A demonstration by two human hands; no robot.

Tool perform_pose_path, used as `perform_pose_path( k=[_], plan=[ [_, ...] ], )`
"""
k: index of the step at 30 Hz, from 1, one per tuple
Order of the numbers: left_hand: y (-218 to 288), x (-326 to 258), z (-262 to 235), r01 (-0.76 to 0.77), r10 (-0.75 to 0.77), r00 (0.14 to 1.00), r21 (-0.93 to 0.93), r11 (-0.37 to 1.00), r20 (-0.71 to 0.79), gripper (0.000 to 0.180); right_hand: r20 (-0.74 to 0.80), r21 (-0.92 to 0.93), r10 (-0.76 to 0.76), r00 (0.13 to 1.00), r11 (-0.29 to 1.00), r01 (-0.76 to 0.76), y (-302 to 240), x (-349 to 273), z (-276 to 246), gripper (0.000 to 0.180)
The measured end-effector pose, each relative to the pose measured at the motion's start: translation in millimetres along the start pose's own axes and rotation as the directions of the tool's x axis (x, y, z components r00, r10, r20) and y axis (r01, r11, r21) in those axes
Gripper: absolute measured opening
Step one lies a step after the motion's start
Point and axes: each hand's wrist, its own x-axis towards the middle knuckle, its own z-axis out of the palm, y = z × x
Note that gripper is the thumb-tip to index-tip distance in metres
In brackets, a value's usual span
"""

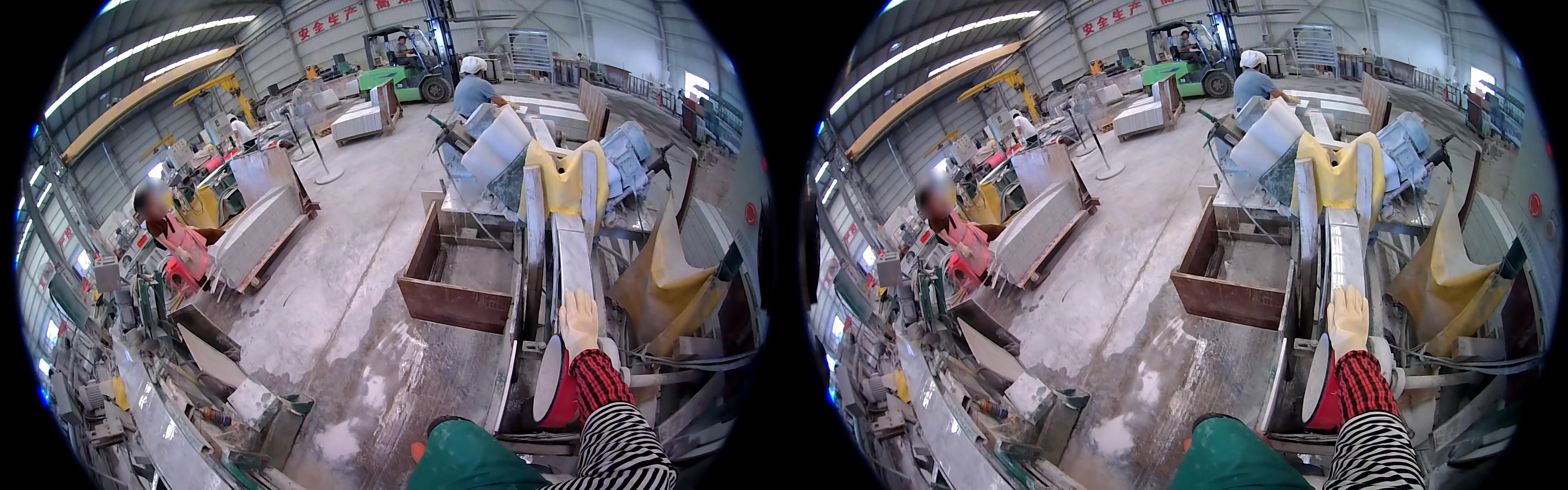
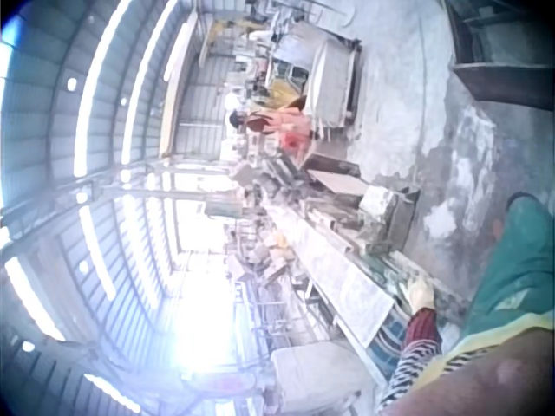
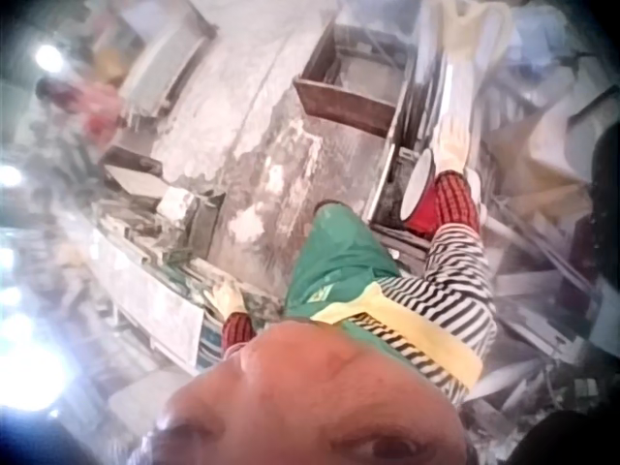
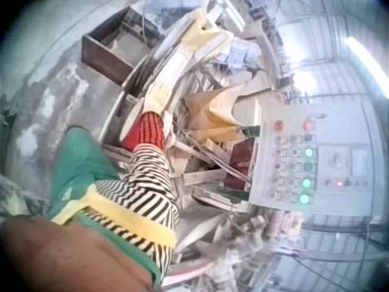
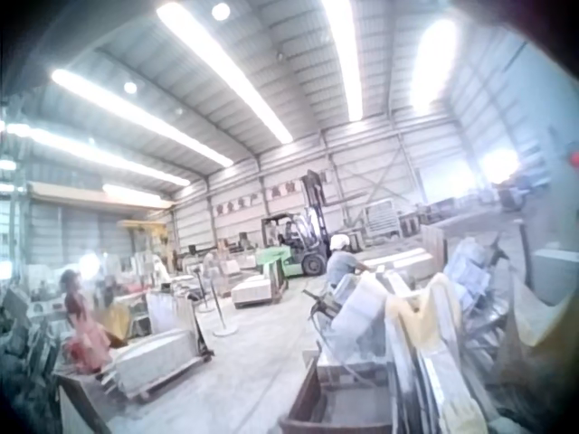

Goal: The person operates a manual tile polishing machine in a factory setting. They repeatedly pick up rectangular tiles from a conveyor belt, press them against a rotating polishing wheel, and return them to the belt. The process is continuous and repetitive, with the person handling one tile at a time.

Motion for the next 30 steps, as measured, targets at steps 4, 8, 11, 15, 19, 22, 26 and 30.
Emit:
perform_pose_path(
  k=[4,8,11,15,19,22,26,30],
  plan=[
    [-8,2,22,-0.025,0.011,0.987,-0.083,0.996,-0.163,0.036,0.003,0.024,-0.018,1.0,1.0,0.018,-4,0,-8,0.04],
    [-11,7,24,-0.096,0.092,0.984,-0.02,0.995,-0.153,0.036,-0.047,0.015,-0.031,0.998,0.999,0.031,-2,-5,-11,0.037],
    [-15,13,32,-0.203,0.182,0.941,-0.048,0.978,-0.287,0.036,-0.046,0.033,-0.014,0.999,0.999,0.016,-5,-6,-15,0.034],
    [-9,6,14,-0.247,0.227,0.954,-0.084,0.965,-0.198,0.034,-0.007,0.052,0.011,1.0,0.999,-0.01,-11,-4,-23,0.034],
    [-10,6,27,-0.245,0.212,0.938,-0.091,0.965,-0.273,0.032,-0.043,0.019,-0.012,0.999,1.0,0.013,-8,-8,-22,0.033],
    [-13,9,38,-0.186,0.18,0.97,-0.022,0.982,-0.161,0.032,-0.05,0.023,-0.01,0.999,1.0,0.011,-8,-12,-22,0.033],
    [-11,6,30,-0.201,0.21,0.97,0.08,0.976,-0.121,0.033,-0.062,0.04,-0.014,0.998,0.999,0.017,-10,-16,-27,0.034],
    [-14,10,35,-0.202,0.213,0.971,0.111,0.973,-0.105,0.034,-0.052,0.034,-0.008,0.999,0.999,0.01,-11,-19,-31,0.035]
  ],
)
